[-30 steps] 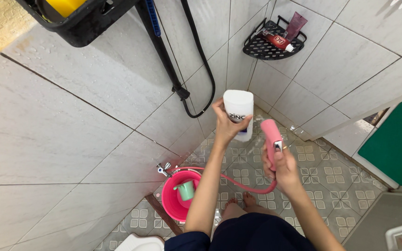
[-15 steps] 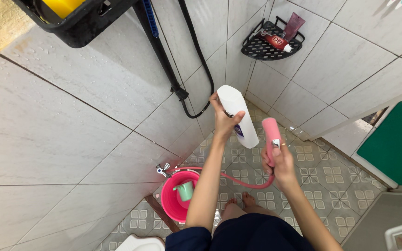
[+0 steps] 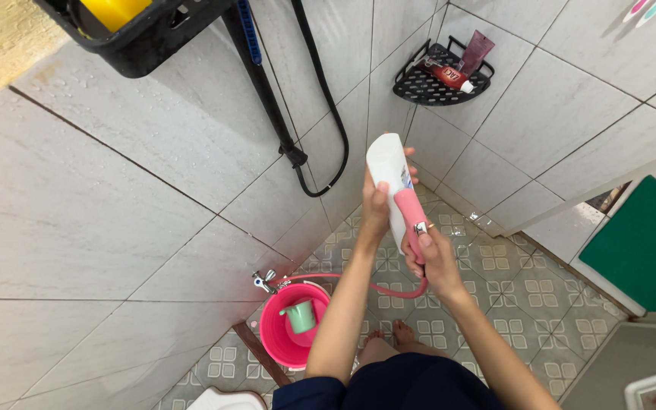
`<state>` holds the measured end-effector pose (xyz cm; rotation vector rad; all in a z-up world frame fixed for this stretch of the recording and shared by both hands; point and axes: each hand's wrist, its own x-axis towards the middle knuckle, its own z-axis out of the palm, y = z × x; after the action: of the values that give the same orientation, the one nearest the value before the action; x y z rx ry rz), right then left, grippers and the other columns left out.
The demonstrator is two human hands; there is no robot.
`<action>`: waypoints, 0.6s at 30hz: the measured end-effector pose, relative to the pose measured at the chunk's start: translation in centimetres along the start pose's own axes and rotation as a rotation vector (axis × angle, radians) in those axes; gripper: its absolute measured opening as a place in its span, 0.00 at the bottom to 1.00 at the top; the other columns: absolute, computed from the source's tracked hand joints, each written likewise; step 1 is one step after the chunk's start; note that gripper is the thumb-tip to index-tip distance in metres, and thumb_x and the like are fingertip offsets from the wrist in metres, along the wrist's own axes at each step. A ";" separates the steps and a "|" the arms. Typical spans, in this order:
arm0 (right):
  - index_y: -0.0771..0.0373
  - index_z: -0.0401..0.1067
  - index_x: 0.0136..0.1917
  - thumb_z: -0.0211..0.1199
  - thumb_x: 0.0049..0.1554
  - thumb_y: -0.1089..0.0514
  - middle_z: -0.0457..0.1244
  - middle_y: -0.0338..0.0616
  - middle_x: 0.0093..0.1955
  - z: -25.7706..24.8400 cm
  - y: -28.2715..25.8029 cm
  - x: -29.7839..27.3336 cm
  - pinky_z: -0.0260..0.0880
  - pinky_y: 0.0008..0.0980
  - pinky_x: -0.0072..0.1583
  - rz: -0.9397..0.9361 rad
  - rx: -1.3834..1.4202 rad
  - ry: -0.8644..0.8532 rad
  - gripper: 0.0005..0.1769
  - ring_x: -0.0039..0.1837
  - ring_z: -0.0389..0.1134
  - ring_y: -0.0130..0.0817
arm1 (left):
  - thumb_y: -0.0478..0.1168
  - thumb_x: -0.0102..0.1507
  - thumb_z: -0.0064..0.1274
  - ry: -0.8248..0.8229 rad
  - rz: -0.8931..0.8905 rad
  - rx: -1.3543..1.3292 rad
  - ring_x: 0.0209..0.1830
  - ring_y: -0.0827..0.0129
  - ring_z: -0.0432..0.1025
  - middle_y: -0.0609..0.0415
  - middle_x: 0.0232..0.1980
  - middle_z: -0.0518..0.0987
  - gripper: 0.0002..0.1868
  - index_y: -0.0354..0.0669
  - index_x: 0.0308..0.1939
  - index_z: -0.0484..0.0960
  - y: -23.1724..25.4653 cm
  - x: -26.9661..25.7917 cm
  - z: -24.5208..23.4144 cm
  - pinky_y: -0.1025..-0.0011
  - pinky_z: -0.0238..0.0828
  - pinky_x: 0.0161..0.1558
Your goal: The person uses a handheld pink shower sprayer to rinse various toiletries in a bathroom. They spray a green soap dish, a white lotion bottle, a pink tube, and a red tube, then place them back on the wall-mounted shelves.
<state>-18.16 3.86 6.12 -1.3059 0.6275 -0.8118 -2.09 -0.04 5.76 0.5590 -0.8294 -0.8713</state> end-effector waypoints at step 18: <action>0.65 0.63 0.61 0.48 0.64 0.38 0.53 0.36 0.34 -0.8 -3.5 -2.4 0.50 0.22 0.29 0.151 0.031 -0.096 0.28 0.27 0.51 0.20 | 0.34 0.60 0.52 -0.057 -0.053 0.138 0.55 0.61 0.77 0.43 0.63 0.77 0.41 0.38 0.78 0.60 1.1 1.5 -3.4 0.63 0.76 0.58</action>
<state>-20.80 5.08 9.28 -1.2455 0.6265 -0.6297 1.73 -0.39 5.17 0.6819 -0.9353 -0.8860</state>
